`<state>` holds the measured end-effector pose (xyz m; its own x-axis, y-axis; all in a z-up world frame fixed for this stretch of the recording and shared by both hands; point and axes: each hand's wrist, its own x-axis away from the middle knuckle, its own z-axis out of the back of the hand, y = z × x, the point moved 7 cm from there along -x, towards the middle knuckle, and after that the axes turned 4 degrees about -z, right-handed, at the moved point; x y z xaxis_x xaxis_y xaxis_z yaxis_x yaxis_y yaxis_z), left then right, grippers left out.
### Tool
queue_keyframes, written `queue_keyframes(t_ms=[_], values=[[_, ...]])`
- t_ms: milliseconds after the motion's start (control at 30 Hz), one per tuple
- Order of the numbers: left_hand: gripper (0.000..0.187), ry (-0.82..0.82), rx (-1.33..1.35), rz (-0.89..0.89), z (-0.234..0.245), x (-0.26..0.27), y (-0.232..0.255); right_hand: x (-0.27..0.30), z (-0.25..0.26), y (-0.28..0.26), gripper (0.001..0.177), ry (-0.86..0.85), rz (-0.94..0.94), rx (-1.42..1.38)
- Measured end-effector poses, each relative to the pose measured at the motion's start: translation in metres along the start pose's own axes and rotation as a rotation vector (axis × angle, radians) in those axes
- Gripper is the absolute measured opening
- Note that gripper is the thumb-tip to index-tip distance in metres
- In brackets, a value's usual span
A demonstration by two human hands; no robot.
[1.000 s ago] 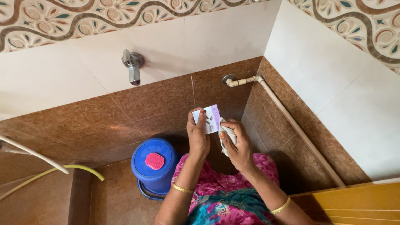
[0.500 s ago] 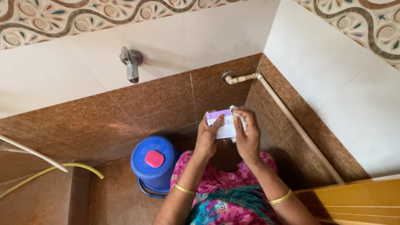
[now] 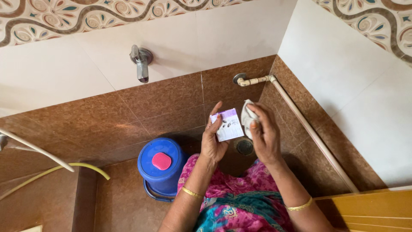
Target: The person sits on the bathroom floor and wipes a toothpaste tube, a wall-mounted toothbrush holder, a small box, and a pink plastic lid using a white cloth. The person places the cleaned items back on the holder or floor.
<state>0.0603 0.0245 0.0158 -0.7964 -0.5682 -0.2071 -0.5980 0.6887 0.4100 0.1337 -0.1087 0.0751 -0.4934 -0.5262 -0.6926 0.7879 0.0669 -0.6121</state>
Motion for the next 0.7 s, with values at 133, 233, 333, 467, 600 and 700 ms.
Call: queue_keyframes(t_ms=[133, 233, 333, 467, 600, 700], values=[[0.07, -0.076, 0.2, 0.054, -0.009, 0.004, -0.011, 0.003, -0.036, -0.05, 0.051, -0.019, 0.21, 0.44], [0.076, -0.133, 0.246, 0.062, -0.011, 0.006, -0.009, 0.012, -0.045, -0.063, 0.043, -0.059, 0.238, 0.423], [0.077, -0.191, 0.232, 0.057, -0.012, 0.009, -0.001, 0.024, -0.05, -0.061, 0.04, -0.126, 0.21, 0.225], [0.071, -0.239, 0.234, 0.035, -0.012, 0.005, 0.005, 0.027, -0.049, -0.045, 0.037, -0.167, 0.197, 0.045], [0.064, -0.095, 0.205, 0.072, -0.004, 0.005, -0.006, 0.011, -0.038, -0.023, 0.038, -0.004, 0.192, 0.308], [0.059, -0.065, 0.217, 0.094, -0.006, 0.006, -0.017, 0.008, -0.037, -0.015, 0.039, 0.043, 0.104, 0.335]])
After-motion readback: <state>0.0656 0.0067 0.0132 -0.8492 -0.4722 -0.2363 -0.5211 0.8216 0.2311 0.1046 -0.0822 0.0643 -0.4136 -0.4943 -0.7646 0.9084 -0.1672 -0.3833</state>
